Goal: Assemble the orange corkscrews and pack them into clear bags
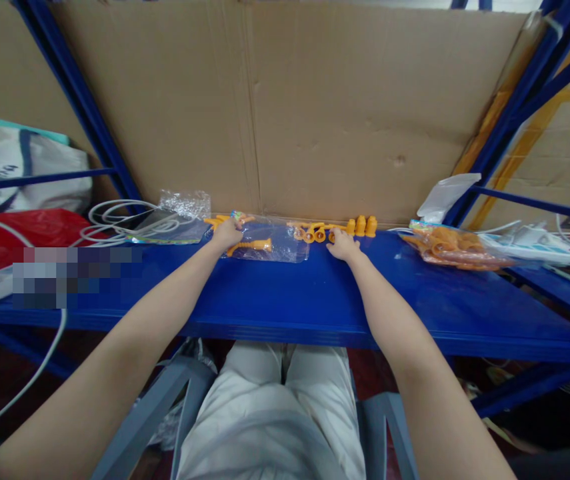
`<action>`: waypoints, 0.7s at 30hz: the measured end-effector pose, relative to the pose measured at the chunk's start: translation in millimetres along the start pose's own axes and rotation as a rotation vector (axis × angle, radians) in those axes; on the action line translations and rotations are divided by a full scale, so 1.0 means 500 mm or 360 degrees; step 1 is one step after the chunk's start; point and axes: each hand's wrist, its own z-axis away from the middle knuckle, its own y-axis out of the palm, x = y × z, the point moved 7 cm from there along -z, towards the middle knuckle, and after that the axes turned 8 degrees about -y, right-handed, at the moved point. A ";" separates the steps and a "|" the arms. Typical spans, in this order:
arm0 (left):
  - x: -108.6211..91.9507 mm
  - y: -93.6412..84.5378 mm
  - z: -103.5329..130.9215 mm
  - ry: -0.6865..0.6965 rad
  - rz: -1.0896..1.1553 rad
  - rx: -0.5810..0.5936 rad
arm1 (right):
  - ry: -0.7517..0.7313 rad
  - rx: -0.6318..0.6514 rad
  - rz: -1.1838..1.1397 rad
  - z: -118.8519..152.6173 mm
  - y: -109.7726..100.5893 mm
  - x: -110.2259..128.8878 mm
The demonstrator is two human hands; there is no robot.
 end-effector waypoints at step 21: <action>-0.009 0.004 0.007 0.0035 -0.0050 0.0007 | 0.0078 -0.0145 0.0288 0.020 -0.028 0.013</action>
